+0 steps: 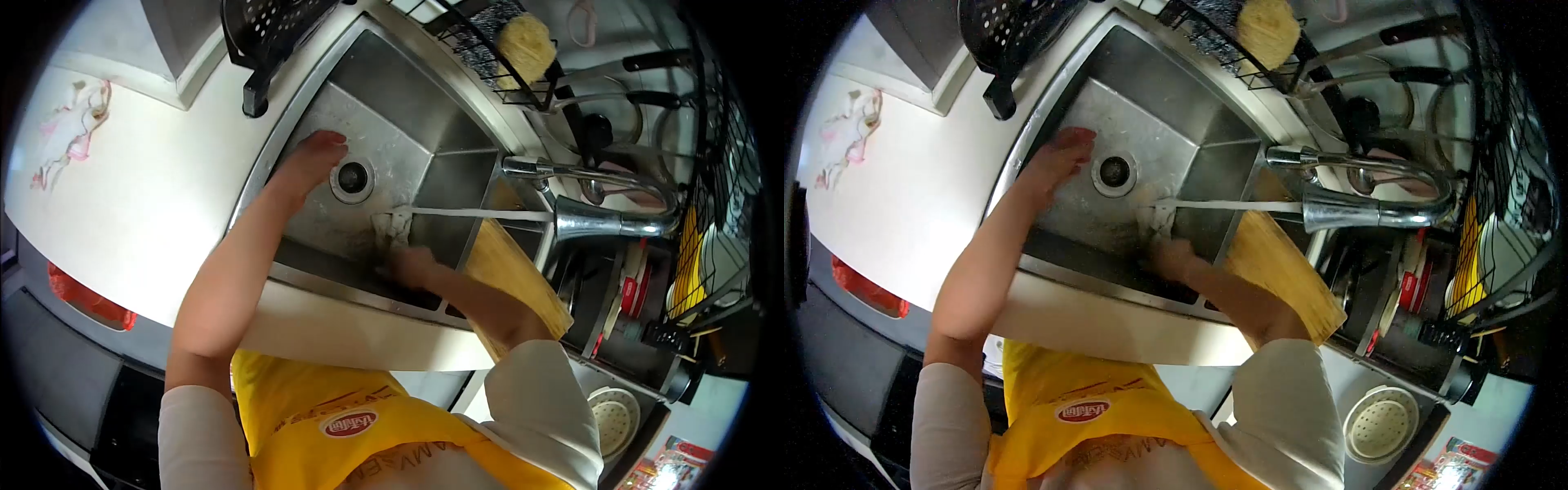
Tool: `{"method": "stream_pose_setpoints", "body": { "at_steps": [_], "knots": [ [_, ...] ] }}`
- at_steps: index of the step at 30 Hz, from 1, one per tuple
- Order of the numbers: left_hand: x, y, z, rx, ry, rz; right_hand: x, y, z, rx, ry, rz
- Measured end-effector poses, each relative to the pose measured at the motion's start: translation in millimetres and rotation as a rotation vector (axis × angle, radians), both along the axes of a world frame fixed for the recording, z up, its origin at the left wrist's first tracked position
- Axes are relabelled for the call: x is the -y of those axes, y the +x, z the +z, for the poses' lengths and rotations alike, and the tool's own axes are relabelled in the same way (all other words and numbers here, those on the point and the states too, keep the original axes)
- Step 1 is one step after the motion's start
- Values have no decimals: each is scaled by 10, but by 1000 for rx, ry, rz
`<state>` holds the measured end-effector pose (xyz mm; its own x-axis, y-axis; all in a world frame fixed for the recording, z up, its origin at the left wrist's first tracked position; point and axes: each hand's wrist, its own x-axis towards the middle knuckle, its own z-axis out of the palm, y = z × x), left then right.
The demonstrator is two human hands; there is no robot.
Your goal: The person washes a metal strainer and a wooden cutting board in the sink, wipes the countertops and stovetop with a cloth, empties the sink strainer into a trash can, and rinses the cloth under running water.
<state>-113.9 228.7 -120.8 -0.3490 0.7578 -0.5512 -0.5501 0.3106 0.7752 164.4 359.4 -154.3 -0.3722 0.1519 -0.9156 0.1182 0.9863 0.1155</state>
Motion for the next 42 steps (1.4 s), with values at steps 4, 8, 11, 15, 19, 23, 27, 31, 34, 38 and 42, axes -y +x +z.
{"method": "stream_pose_setpoints", "body": {
  "at_steps": [4,8,11,15,19,23,27,31,34,38,42],
  "knots": [
    [-94,-40,-207,-42,-14,26,-957,-434,133,-17,419,105],
    [-64,-61,-66,-2,6,-27,-1589,-399,66,-308,624,151],
    [-97,-36,-153,4,77,-38,-656,-153,250,-60,461,242],
    [-148,-92,-109,-44,12,-50,-21,172,557,-482,88,256],
    [-149,-81,-176,-61,35,-6,-896,-333,436,68,318,61],
    [-130,-129,-59,-96,30,-19,-1689,-804,99,-98,637,63],
    [-45,-133,42,-166,5,-36,-1167,-475,-329,-114,491,97],
    [-51,-127,91,-69,44,22,-293,424,-773,-242,-99,-281],
    [-75,-124,-29,-21,82,45,248,458,-1113,-572,-529,-453],
    [-147,-71,3,104,141,79,521,-676,-721,-599,-437,-5],
    [-156,-32,-82,96,195,85,688,-1635,-795,-1177,-635,-795]
  ]
}}
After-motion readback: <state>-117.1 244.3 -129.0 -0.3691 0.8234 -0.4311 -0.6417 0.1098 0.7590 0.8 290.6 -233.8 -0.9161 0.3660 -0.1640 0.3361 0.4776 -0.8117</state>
